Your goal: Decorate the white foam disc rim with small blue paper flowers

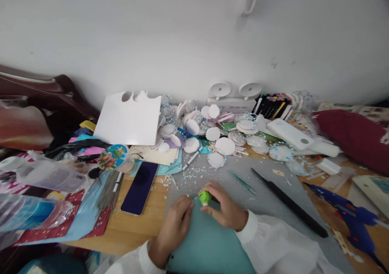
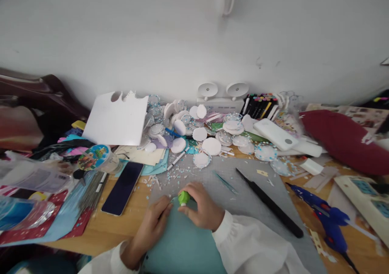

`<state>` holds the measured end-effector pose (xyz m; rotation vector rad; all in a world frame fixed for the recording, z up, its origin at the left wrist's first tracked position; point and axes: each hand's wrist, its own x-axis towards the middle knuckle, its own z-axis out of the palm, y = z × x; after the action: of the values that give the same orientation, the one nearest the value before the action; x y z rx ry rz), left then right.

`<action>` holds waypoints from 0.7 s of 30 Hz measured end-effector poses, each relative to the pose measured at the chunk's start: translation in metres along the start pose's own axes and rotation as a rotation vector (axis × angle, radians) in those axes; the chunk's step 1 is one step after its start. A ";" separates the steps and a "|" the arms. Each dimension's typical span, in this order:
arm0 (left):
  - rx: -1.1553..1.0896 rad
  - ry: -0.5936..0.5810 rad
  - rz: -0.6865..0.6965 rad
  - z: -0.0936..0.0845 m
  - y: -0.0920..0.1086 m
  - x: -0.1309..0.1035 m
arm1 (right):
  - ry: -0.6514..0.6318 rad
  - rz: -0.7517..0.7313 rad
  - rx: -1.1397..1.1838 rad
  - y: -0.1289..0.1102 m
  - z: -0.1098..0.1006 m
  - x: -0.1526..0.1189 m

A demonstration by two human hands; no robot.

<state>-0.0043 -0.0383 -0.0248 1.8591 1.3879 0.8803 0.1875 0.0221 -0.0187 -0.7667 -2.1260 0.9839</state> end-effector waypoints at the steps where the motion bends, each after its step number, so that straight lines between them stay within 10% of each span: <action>1: 0.005 0.000 -0.002 0.000 0.000 0.000 | 0.004 0.001 0.009 0.001 -0.001 -0.001; 21: 0.018 -0.006 -0.004 -0.002 -0.003 0.004 | -0.021 0.054 -0.019 0.012 -0.001 -0.005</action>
<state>-0.0067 -0.0338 -0.0258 1.8708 1.3997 0.8617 0.1940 0.0254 -0.0299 -0.8306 -2.1455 1.0047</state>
